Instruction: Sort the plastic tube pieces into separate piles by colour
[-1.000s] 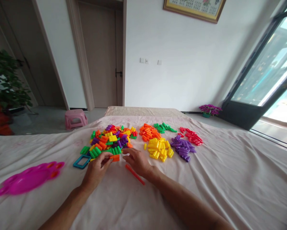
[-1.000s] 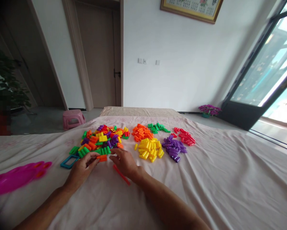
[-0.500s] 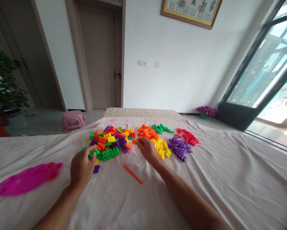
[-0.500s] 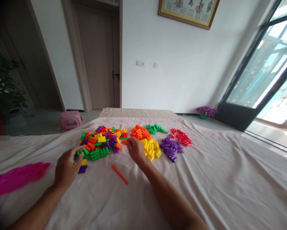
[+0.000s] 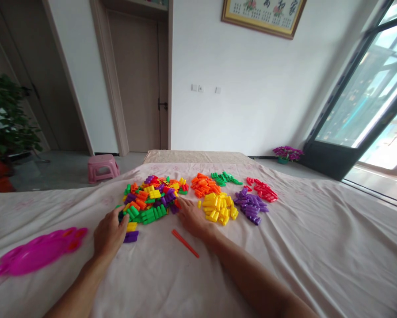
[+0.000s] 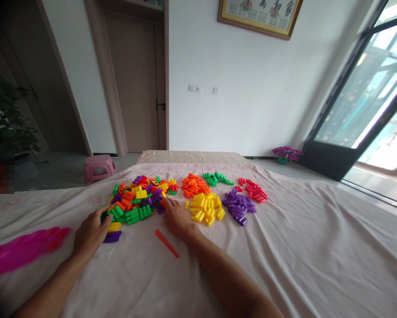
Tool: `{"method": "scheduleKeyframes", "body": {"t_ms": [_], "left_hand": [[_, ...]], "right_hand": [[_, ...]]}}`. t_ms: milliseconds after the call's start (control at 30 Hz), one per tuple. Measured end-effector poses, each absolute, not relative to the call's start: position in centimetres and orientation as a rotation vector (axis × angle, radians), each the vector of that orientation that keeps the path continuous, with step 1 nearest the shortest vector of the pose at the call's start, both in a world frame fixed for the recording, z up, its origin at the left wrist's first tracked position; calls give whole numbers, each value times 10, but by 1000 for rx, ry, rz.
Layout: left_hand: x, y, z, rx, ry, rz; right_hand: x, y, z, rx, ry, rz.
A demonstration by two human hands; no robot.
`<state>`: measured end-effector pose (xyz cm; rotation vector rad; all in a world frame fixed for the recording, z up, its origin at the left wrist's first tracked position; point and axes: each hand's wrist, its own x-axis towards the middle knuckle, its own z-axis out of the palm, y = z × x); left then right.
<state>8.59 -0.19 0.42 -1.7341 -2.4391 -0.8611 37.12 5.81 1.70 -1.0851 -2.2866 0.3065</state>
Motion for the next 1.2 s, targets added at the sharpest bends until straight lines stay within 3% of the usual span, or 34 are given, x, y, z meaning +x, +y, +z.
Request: {"method": "scheduleKeyframes", "body": {"t_ms": [400,733,1000,1200], "left_hand": [[88,-4,7,-1741,-2448,-842],[88,-4,8,-1733,-2432,-805],[88,-4,7,-1743,-2453,-810],[87,-4,7,-1745,-2449,-785]], "right_hand": [[379,51,22,-1255,-2234,208],[406,99,29,-1202,-1577,336],[374,55,25,-898,-2293,254],[363,53,22,-924,-2421,213]]}}
